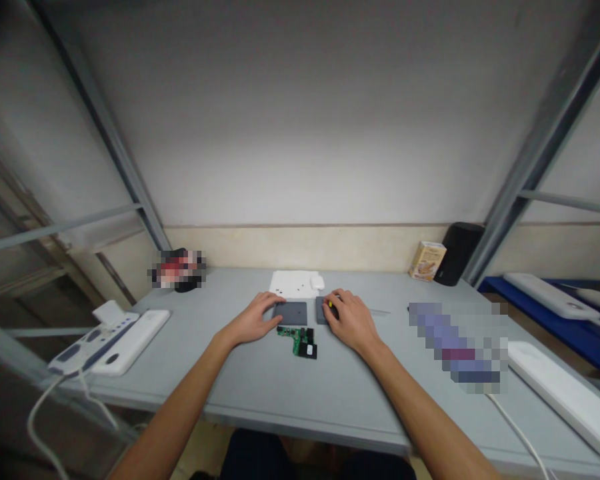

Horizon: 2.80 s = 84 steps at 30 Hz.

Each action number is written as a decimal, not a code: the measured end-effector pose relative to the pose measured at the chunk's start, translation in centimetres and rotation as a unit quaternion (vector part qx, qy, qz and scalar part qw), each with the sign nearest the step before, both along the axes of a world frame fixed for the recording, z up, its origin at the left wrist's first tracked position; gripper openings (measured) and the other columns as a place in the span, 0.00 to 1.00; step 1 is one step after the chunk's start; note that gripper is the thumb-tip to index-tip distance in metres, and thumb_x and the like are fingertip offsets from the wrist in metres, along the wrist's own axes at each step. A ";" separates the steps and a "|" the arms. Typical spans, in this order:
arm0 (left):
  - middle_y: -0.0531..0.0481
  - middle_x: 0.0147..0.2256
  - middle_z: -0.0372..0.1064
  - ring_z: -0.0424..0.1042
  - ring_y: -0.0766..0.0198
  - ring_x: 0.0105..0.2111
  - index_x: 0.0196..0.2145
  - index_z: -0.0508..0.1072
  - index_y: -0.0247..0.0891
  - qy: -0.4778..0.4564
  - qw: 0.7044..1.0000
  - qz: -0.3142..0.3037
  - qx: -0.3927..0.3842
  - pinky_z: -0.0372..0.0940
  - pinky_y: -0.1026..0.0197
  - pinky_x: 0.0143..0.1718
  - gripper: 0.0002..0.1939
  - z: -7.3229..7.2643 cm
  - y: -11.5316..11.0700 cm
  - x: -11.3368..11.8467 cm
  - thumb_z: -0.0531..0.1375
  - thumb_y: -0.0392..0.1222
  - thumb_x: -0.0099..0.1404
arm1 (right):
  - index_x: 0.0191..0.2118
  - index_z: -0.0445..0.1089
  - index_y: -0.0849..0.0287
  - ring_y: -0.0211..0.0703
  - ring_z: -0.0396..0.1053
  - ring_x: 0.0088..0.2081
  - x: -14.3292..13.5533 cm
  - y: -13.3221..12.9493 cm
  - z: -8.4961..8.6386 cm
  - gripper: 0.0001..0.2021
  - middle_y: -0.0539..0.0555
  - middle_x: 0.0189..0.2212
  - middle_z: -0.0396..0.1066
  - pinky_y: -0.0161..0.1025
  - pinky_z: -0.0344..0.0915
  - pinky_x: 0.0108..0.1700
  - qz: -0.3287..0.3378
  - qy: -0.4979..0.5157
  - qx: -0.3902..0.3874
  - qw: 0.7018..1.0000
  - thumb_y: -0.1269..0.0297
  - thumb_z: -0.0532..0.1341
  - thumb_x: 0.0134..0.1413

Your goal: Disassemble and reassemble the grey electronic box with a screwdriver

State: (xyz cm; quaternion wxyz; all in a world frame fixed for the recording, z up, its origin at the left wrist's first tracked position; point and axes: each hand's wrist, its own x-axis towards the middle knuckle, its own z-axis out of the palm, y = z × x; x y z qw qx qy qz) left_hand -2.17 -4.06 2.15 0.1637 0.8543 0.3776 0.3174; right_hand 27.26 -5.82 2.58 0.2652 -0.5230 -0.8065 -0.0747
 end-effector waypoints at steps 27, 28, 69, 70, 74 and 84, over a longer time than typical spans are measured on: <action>0.46 0.54 0.70 0.65 0.54 0.55 0.56 0.70 0.44 0.003 1.000 0.013 0.002 0.58 0.48 0.61 0.19 0.2 0.1 -0.5 0.61 0.47 0.68 | 0.42 0.71 0.54 0.48 0.69 0.42 -0.1 0.1 -0.3 0.13 0.56 0.42 0.73 0.43 0.61 0.44 -0.012 -0.010 0.007 1.000 0.59 0.51 0.68; 0.46 0.54 0.70 0.65 0.54 0.55 0.56 0.70 0.44 0.003 1.000 0.013 0.000 0.59 0.48 0.61 0.20 0.2 0.1 -0.5 0.61 0.46 0.67 | 0.42 0.71 0.54 0.47 0.69 0.42 -0.1 0.1 -0.3 0.12 0.56 0.42 0.73 0.43 0.61 0.44 -0.013 -0.011 0.005 1.000 0.59 0.51 0.68; 0.42 0.63 0.61 0.64 0.50 0.61 0.62 0.65 0.44 -0.043 0.988 -0.008 -0.147 0.55 0.48 0.66 0.39 -0.8 1.2 -2.1 0.71 0.44 0.55 | 0.46 0.73 0.53 0.50 0.71 0.45 -3.5 -1.2 4.1 0.11 0.55 0.46 0.72 0.45 0.63 0.48 0.155 -0.073 -0.131 0.976 0.57 0.62 0.60; 0.42 0.63 0.61 0.63 0.50 0.62 0.63 0.65 0.43 -0.050 0.987 -0.014 -0.153 0.54 0.48 0.66 0.40 -0.9 1.3 -2.1 0.72 0.44 0.54 | 0.46 0.73 0.53 0.50 0.71 0.44 -3.8 -0.8 3.9 0.11 0.54 0.45 0.73 0.44 0.63 0.47 0.153 -0.078 -0.132 0.976 0.57 0.63 0.60; 0.40 0.63 0.62 0.60 0.48 0.65 0.64 0.63 0.43 -0.064 0.982 -0.028 -0.173 0.49 0.45 0.68 0.44 -1.4 1.7 -2.2 0.74 0.45 0.53 | 0.45 0.73 0.53 0.49 0.71 0.44 -4.8 0.1 3.1 0.11 0.54 0.45 0.73 0.44 0.63 0.47 0.161 -0.078 -0.135 0.975 0.56 0.63 0.60; 0.42 0.61 0.65 0.60 0.48 0.64 0.66 0.62 0.43 -0.031 0.985 -0.014 -0.171 0.50 0.45 0.67 0.46 -0.5 1.5 -2.0 0.74 0.48 0.53 | 0.44 0.71 0.53 0.49 0.70 0.45 -5.1 0.0 2.3 0.10 0.54 0.43 0.72 0.44 0.62 0.48 0.150 -0.043 -0.126 0.980 0.56 0.62 0.61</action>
